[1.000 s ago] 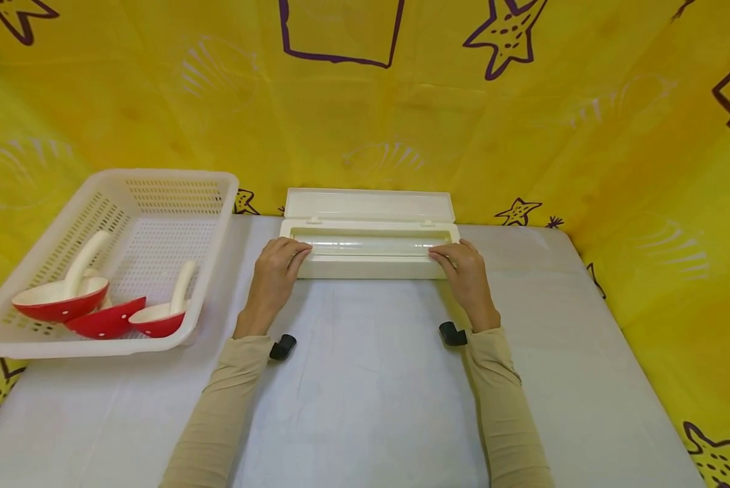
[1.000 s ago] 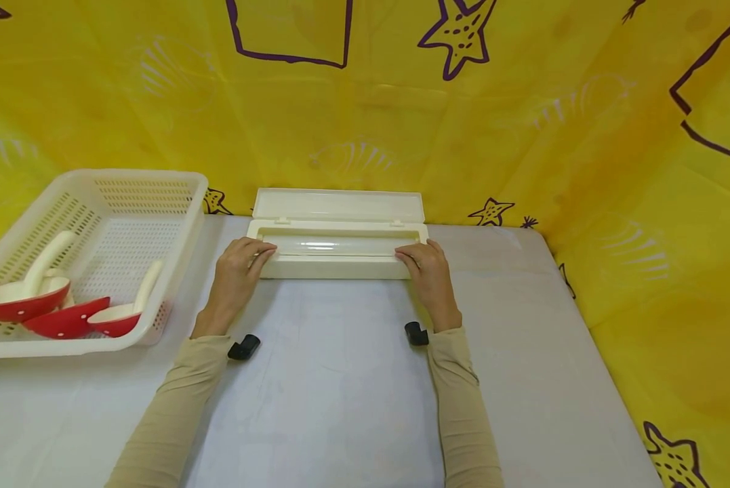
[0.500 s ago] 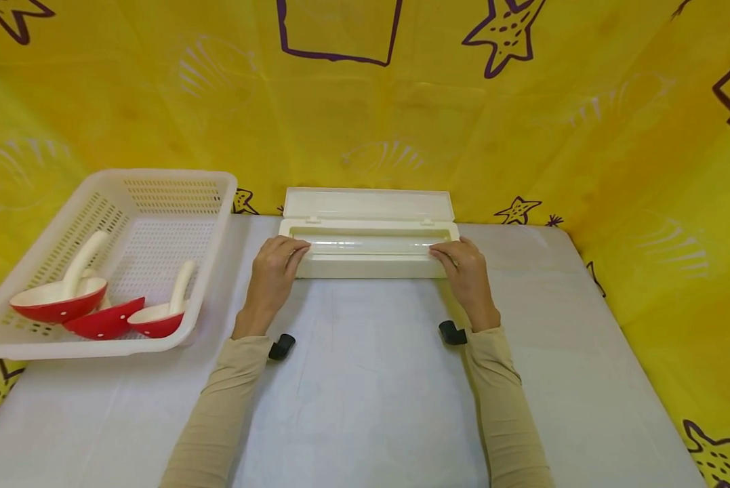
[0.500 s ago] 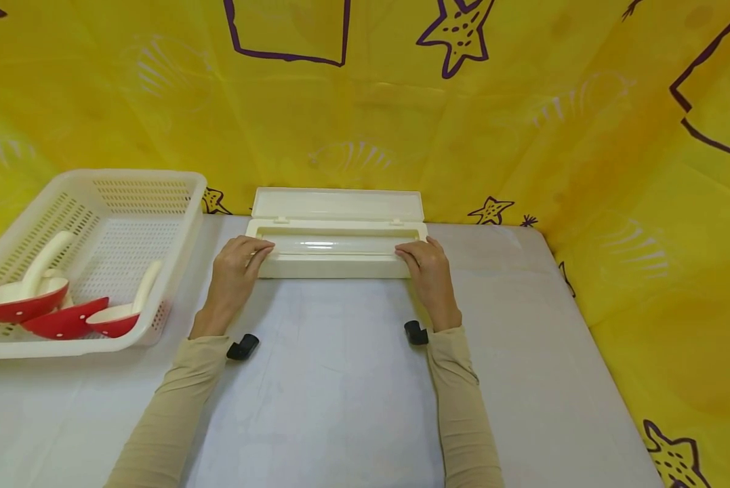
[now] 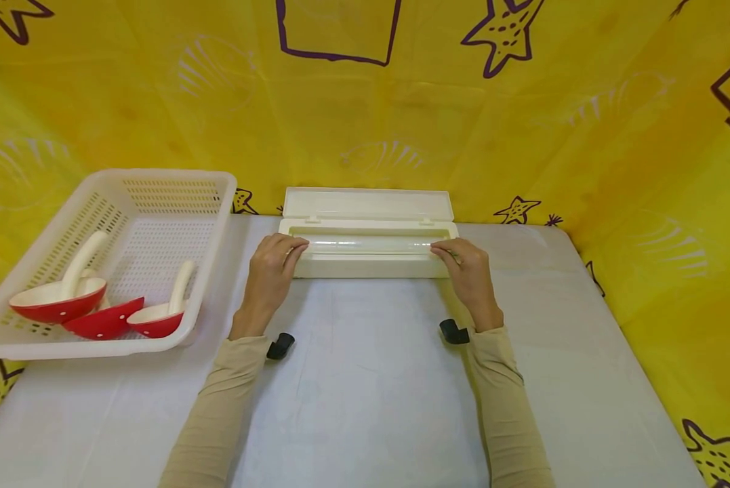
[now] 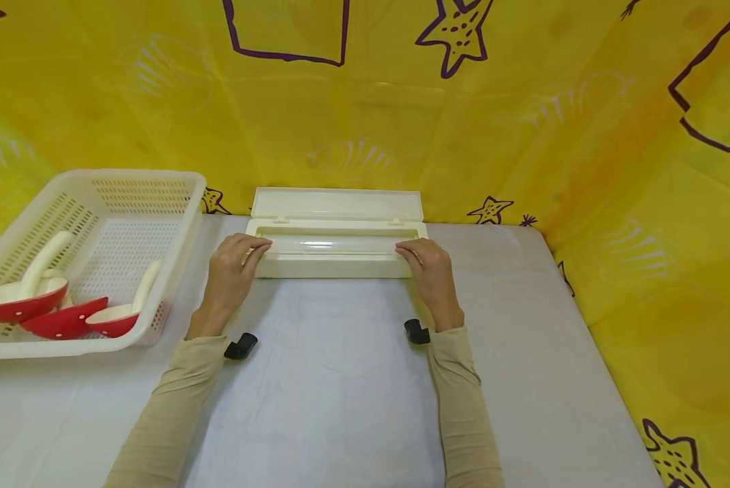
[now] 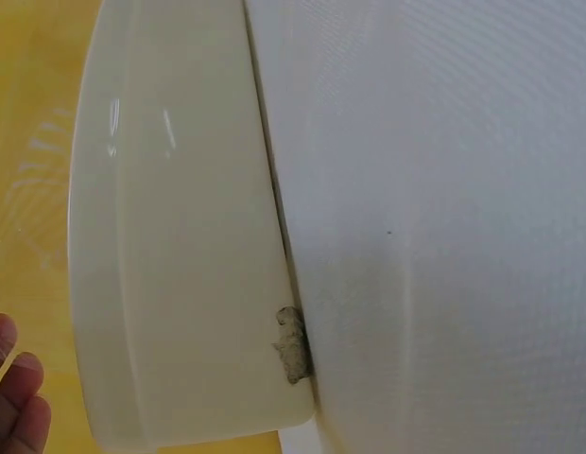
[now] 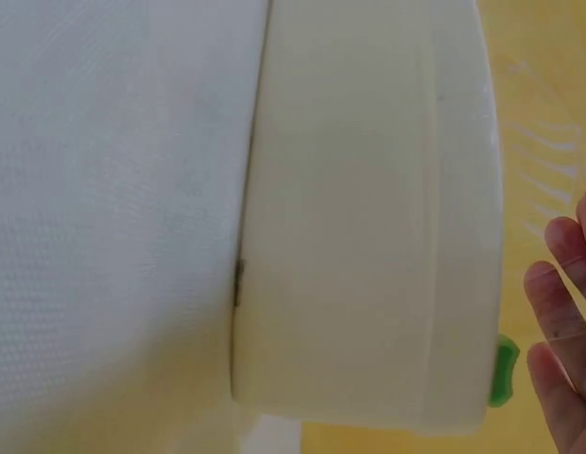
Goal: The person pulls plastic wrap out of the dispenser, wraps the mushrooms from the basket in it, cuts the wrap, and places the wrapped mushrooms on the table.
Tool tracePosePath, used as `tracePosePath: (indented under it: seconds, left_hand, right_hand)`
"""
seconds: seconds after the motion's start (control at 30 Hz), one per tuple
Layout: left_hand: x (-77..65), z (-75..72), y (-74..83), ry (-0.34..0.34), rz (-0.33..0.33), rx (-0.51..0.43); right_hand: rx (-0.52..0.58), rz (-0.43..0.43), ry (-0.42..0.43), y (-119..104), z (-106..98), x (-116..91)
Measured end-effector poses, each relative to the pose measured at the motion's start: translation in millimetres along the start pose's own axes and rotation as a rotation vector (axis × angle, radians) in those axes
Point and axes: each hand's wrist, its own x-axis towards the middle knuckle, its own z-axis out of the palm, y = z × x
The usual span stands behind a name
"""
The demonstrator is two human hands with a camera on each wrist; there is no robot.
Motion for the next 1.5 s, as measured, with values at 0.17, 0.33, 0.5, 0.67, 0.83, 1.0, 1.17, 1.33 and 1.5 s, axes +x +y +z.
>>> tracePosePath:
  seconds: [0.17, 0.33, 0.5, 0.67, 0.83, 1.0, 1.17, 1.33, 1.5]
  left_hand:
    - [1.1, -2.9, 3.7, 0.025, 0.007, -0.018]
    - [2.8, -5.7, 7.0, 0.045, 0.022, -0.030]
    - [4.8, -7.7, 9.1, 0.076, 0.039, -0.045]
    - [6.5, -8.7, 9.7, 0.093, 0.048, -0.065]
    - [7.8, -10.8, 12.3, 0.096, 0.048, -0.071]
    - [9.0, -14.4, 17.6, 0.106, 0.046, -0.077]
    - [10.9, -17.5, 22.1, 0.128, 0.049, -0.092]
    - [11.4, -19.0, 21.1, 0.081, 0.045, -0.128]
    - [10.2, -20.8, 20.3, -0.029, 0.022, -0.115]
  right_hand:
    - [0.032, -0.009, 0.007, -6.0, -4.3, 3.0]
    - [0.034, -0.005, 0.016, -9.4, -8.1, 5.1]
    - [0.025, -0.012, 0.029, -12.9, -12.4, 7.8]
    - [0.031, -0.002, 0.031, -14.2, -15.1, 9.6]
    - [0.045, 0.004, 0.026, -17.4, -18.4, 11.0]
    - [0.059, 0.000, 0.033, -23.2, -21.6, 12.5]
    - [0.070, 0.005, 0.035, -27.9, -24.7, 13.8]
    - [0.100, 0.037, 0.016, -29.7, -27.5, 14.0]
    - [0.141, 0.084, -0.030, -30.6, -30.2, 12.8]
